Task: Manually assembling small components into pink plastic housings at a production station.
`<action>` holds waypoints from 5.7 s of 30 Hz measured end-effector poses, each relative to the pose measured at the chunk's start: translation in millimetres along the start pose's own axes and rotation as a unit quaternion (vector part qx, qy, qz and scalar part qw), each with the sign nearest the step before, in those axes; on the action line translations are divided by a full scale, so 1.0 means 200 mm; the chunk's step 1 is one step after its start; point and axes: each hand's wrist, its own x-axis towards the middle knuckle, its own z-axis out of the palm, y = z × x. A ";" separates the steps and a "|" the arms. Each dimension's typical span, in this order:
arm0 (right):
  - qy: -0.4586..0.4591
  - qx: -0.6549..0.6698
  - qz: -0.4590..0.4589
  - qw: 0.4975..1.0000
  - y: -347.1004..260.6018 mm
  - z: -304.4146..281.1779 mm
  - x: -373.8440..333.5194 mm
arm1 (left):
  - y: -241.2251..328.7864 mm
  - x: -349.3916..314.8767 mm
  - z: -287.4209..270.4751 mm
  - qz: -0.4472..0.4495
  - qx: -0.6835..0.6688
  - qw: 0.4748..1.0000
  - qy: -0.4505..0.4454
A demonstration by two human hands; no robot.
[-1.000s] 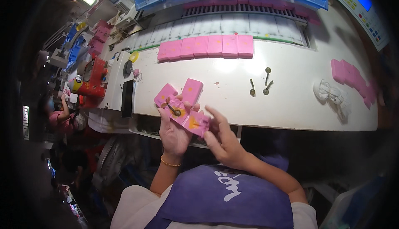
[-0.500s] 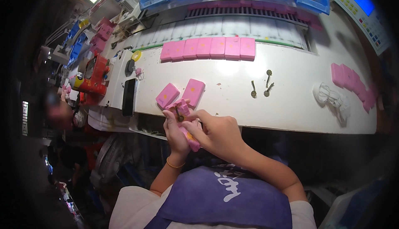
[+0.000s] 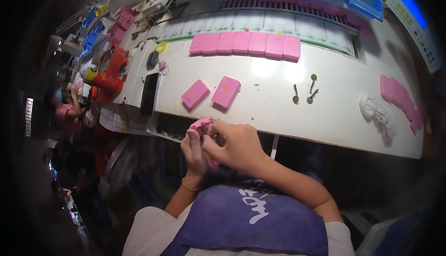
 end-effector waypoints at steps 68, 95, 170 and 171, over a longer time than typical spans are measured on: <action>0.016 0.325 0.115 0.939 0.24 0.15 -0.18 | 0.03 -0.14 -0.01 -0.134 0.039 0.985 -0.098; -0.006 -0.259 0.009 0.966 0.40 0.10 -0.21 | -0.03 -0.08 -0.11 -0.383 -0.212 0.898 -0.052; 0.036 0.092 -0.060 0.993 0.23 -0.10 -0.22 | 0.11 0.29 -0.11 0.078 0.035 0.984 -0.157; 0.044 0.130 -0.045 0.990 0.21 -0.13 -0.18 | 0.11 0.28 -0.11 0.071 0.033 0.984 -0.158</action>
